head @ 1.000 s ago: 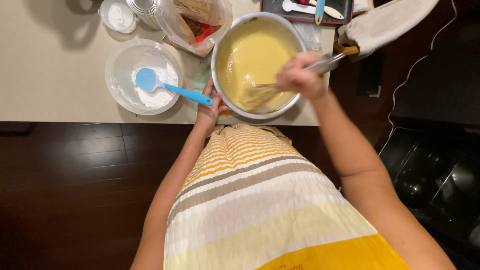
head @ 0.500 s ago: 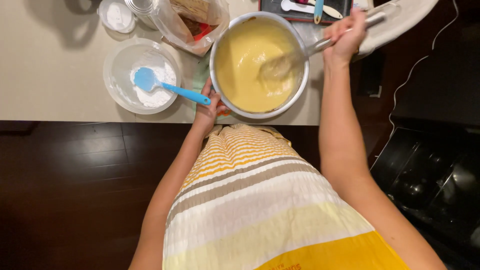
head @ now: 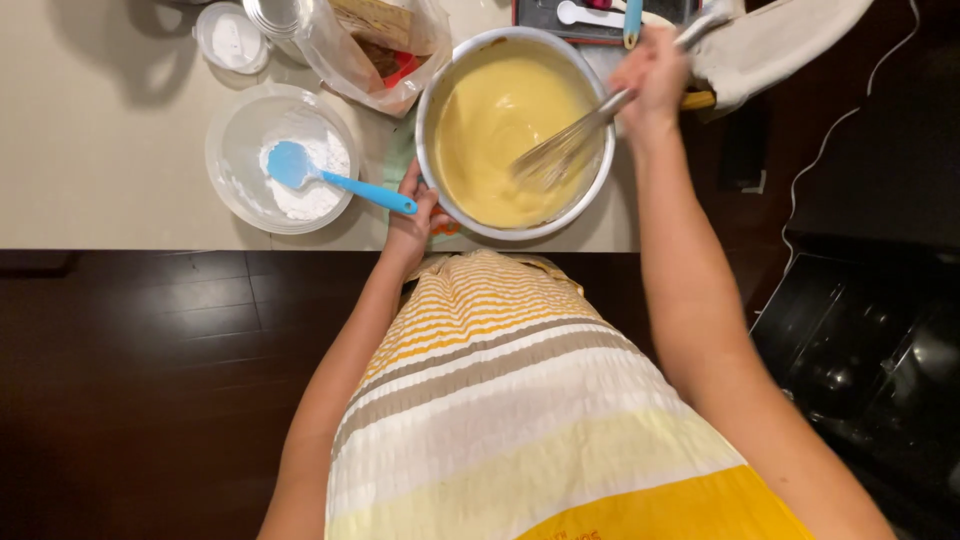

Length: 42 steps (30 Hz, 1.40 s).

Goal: The person pours oil from a measuring cup into a bowl of batter and whisks it, then uses a spatula to add flour and whisks the mixture together.

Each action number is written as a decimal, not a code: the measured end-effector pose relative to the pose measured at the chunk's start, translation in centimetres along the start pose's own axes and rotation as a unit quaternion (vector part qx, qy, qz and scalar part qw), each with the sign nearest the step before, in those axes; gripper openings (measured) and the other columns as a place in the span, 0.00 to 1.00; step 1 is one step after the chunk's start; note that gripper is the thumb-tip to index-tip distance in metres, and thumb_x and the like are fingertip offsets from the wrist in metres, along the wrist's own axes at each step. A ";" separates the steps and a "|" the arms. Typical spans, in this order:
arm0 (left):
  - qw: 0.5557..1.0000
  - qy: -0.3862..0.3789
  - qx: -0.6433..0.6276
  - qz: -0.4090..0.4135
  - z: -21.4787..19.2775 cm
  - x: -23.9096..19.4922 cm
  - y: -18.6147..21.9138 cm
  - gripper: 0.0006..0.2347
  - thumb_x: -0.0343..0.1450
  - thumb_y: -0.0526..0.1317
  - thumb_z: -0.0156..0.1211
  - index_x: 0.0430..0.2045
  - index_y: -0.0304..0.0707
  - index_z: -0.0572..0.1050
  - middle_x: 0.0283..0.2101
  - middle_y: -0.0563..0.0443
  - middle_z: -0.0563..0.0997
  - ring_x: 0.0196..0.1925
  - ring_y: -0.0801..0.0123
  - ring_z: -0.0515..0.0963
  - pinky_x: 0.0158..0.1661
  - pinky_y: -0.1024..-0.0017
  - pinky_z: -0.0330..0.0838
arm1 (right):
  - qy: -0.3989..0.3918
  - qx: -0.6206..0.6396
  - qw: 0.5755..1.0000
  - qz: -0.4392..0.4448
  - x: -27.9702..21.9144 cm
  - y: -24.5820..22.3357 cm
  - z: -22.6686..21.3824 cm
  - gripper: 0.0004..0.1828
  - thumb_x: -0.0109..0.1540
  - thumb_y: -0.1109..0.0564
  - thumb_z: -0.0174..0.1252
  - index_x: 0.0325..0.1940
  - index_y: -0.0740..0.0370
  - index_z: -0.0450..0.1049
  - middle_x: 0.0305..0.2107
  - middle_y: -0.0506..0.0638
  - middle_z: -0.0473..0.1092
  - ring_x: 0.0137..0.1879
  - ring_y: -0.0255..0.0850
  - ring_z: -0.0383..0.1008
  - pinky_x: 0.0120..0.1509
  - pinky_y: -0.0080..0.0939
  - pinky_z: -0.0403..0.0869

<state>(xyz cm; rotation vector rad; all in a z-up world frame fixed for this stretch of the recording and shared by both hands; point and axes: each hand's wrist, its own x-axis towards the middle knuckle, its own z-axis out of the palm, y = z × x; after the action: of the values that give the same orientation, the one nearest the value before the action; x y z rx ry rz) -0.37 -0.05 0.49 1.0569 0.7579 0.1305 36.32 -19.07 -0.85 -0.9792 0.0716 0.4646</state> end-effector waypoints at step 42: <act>0.986 0.035 -0.154 -0.051 -7.6 -6.2 -3.6 0.29 0.77 0.38 0.52 0.72 0.39 0.45 0.55 0.40 0.73 0.52 0.59 0.77 0.52 0.58 0.80 | 0.072 -0.281 0.956 0.047 -8.5 -1.1 -5.3 0.12 0.68 0.47 0.60 0.42 0.55 0.69 0.32 0.40 0.69 0.37 0.30 0.71 0.36 0.35 0.71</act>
<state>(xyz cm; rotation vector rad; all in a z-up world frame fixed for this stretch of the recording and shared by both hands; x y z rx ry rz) -10.63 1.01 -1.40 0.7209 0.8252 0.1916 29.88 -26.82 -0.71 -1.5746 0.1211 0.5131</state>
